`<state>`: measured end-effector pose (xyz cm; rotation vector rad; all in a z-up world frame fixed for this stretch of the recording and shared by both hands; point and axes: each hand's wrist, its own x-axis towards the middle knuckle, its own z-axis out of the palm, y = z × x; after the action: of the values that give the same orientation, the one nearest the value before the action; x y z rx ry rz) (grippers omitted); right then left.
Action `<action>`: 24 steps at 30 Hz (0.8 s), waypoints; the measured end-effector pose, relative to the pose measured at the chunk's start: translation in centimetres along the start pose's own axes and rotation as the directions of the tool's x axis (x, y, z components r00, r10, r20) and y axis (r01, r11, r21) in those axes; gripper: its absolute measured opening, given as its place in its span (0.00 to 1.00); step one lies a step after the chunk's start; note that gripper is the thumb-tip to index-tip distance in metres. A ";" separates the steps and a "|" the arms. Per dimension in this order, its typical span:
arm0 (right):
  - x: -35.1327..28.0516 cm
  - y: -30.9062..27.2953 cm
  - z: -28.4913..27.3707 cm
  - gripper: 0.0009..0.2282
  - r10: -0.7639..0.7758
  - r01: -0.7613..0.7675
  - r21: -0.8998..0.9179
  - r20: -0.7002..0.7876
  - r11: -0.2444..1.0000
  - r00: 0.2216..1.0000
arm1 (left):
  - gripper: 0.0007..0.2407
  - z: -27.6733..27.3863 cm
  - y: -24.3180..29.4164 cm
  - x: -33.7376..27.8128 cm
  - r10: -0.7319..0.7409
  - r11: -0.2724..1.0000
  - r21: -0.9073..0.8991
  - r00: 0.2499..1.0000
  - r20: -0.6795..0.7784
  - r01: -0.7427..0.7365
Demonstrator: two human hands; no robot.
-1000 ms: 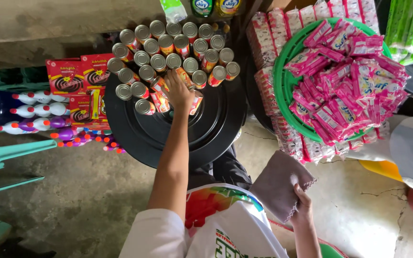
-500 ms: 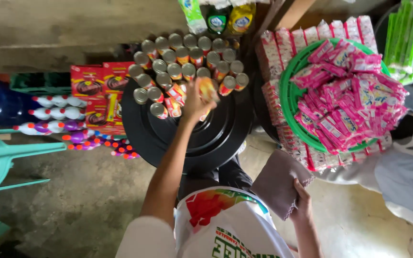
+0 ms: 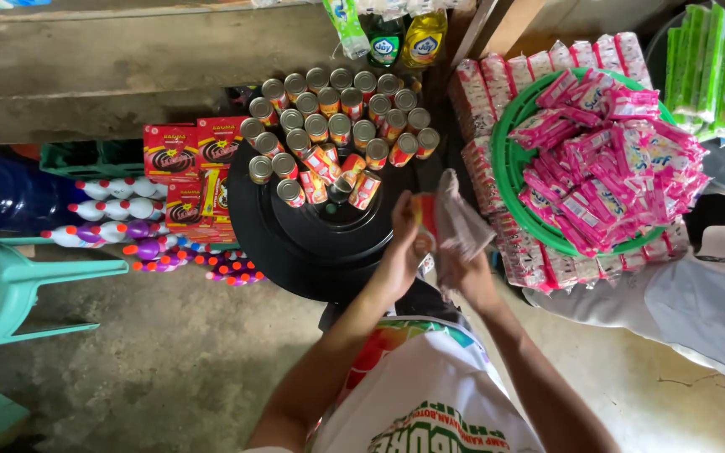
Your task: Wiping canned goods with a cloth and placing them onto grocery store shelves.
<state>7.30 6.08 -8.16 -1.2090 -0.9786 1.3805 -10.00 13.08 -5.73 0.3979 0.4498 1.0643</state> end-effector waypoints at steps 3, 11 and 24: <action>-0.4 -13.7 9.5 0.34 -0.471 0.522 -0.435 0.228 0.734 0.852 | 0.31 1.5 2.9 -0.4 -0.063 0.983 -0.178 0.996 -0.070 0.050; 4.3 -12.3 9.8 0.34 -0.460 0.683 -0.415 0.518 0.602 0.721 | 0.21 -2.1 3.1 -1.9 0.030 0.994 -0.103 0.994 -0.102 -0.041; 2.9 -12.5 11.4 0.17 -0.369 0.802 -0.086 0.855 0.591 0.364 | 0.34 -0.9 5.6 -9.3 0.402 0.842 -0.417 0.913 0.064 -0.342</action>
<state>-1.76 11.41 5.42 -0.3422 -2.2867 0.9741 -18.41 7.18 -2.09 0.2000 0.0073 1.4614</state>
